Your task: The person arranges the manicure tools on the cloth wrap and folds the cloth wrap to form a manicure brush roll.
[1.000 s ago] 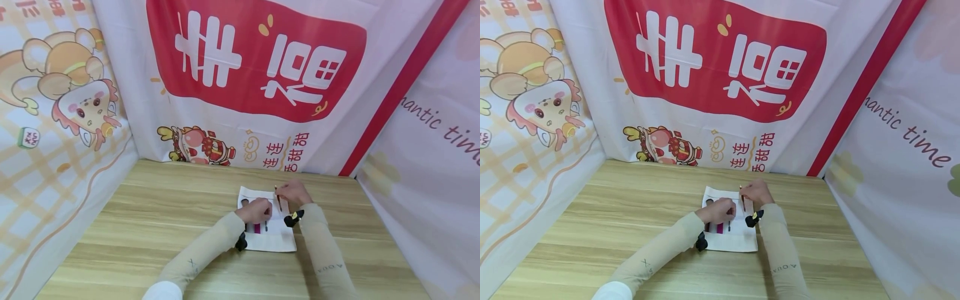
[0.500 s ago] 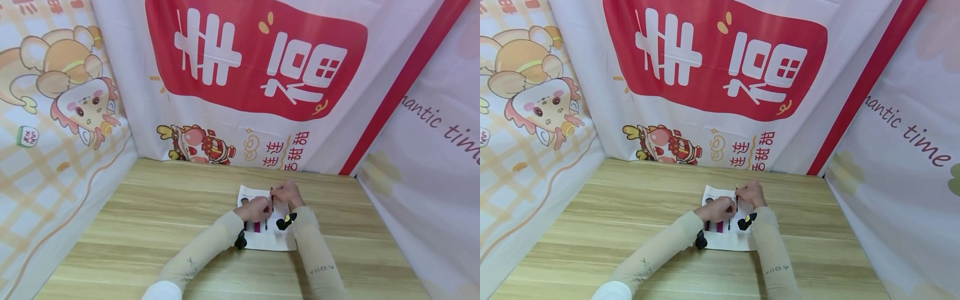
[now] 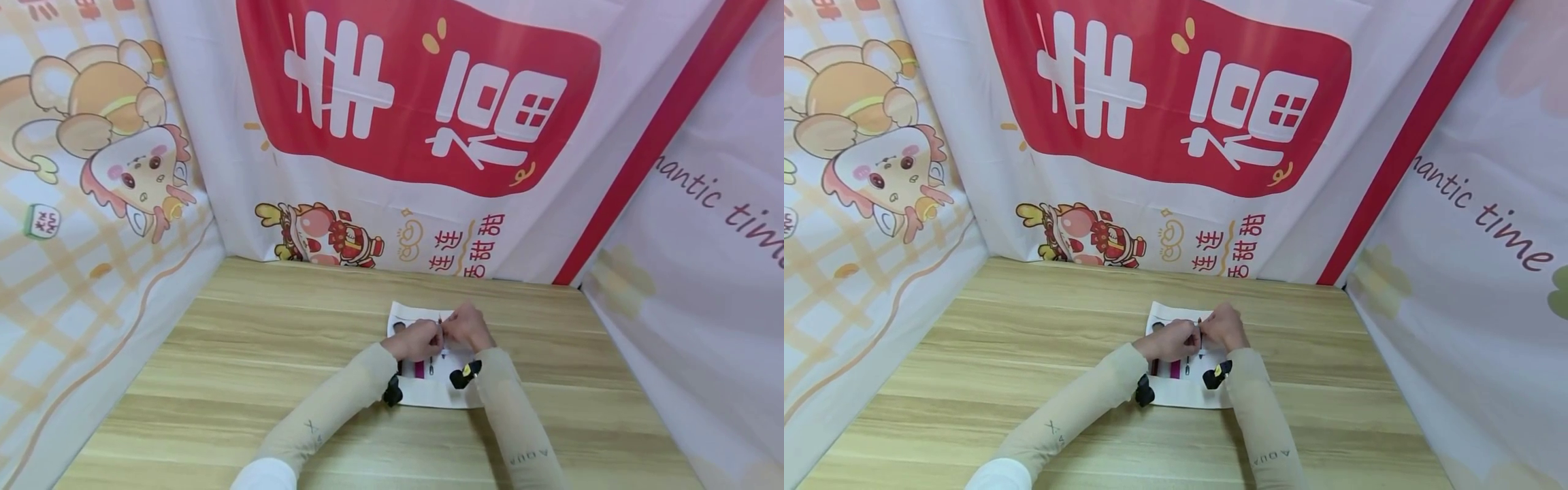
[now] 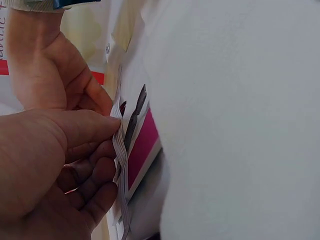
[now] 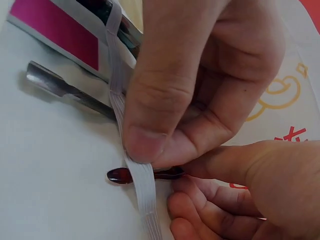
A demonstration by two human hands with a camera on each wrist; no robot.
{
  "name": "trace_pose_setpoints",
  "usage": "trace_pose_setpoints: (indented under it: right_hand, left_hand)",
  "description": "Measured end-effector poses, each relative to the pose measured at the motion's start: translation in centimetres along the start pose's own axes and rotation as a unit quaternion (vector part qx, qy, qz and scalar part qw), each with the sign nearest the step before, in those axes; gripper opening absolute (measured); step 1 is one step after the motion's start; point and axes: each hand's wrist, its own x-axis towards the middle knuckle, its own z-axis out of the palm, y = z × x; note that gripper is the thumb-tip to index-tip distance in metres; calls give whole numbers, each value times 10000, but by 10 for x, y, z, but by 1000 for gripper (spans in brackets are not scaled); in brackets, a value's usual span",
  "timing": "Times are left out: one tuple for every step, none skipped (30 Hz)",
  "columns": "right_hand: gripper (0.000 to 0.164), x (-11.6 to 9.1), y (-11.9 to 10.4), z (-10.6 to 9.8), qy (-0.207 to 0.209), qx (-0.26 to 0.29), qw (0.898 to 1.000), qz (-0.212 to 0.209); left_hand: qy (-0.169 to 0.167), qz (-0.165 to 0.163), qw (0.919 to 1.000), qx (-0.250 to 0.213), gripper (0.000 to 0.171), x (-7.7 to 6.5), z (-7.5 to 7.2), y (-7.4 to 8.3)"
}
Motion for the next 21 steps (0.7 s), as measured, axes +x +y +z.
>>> trace_pose_setpoints:
  right_hand:
    - [30, -1, 1, 0, -14, -51, 10000, -36]
    - [29, -3, 1, 1, -13, -81, 9999, -71]
    - [29, -4, 1, 1, -19, -92, 9999, -75]
    - [29, -5, 2, 1, -6, -129, 9999, -80]
    - [28, -6, 2, 1, -13, -119, 9999, -50]
    - [28, -7, 3, 1, -1, -144, 9999, -28]
    - [27, -9, 3, 1, -3, -165, 9999, -13]
    - [26, -10, 3, 1, -8, -189, 9998, -6]
    - [25, -11, 3, 1, -21, -211, 9998, 21]
    - [23, -13, 2, 0, -34, -225, 9997, 44]
    - [22, -14, 2, 0, -50, -242, 9997, 65]
    - [21, -15, 2, -1, -59, -250, 9996, 79]
    - [20, -17, 2, -1, -75, -262, 9996, 69]
    - [20, -18, 3, -1, -93, -249, 9996, 62]
    - [20, -19, 3, -1, -104, -243, 9996, 45]
    - [20, -20, 4, -1, -122, -230, 9997, 27]
    - [20, -21, 4, -1, -117, -223, 9997, -39]
    - [21, -22, 5, 0, -103, -212, 9997, -87]
    - [21, -23, 6, 0, -90, -207, 9997, -127]
    - [21, -24, 7, 0, -76, -195, 9997, -152]
    - [21, -25, 8, 1, -51, -196, 9997, -168]
  left_hand:
    - [-42, -34, 10000, -32, 38, -4, -5, 8]
    - [-64, -63, 9999, -81, 36, -9, -10, 15]
    - [-76, -119, 9999, -59, 33, -12, -14, 21]
    - [-36, -174, 9998, -28, 28, -14, -15, 24]
    - [-7, -221, 9998, 6, 24, -16, -16, 26]
    - [-23, -279, 9996, -8, 19, -18, -19, 30]
    - [1, -302, 9995, 41, 16, -18, -19, 31]
    - [30, -310, 9995, 83, 14, -19, -19, 32]
    - [47, -309, 9994, 129, 13, -19, -19, 32]
    - [61, -302, 9994, 163, 13, -19, -19, 32]
    - [76, -276, 9994, 209, 13, -19, -19, 32]
    - [95, -255, 9993, 244, 13, -19, -19, 32]
    - [110, -245, 9993, 266, 13, -20, -19, 32]
    - [119, -242, 9992, 287, 14, -20, -19, 33]
    - [122, -263, 9992, 271, 14, -20, -19, 33]
    - [121, -282, 9992, 265, 14, -21, -20, 34]
    - [113, -316, 9991, 242, 14, -21, -20, 34]
    - [106, -343, 9991, 208, 13, -22, -20, 35]
    - [107, -361, 9991, 182, 13, -22, -20, 36]
    - [109, -366, 9991, 163, 13, -22, -20, 37]
    - [117, -368, 9991, 148, 13, -21, -20, 37]
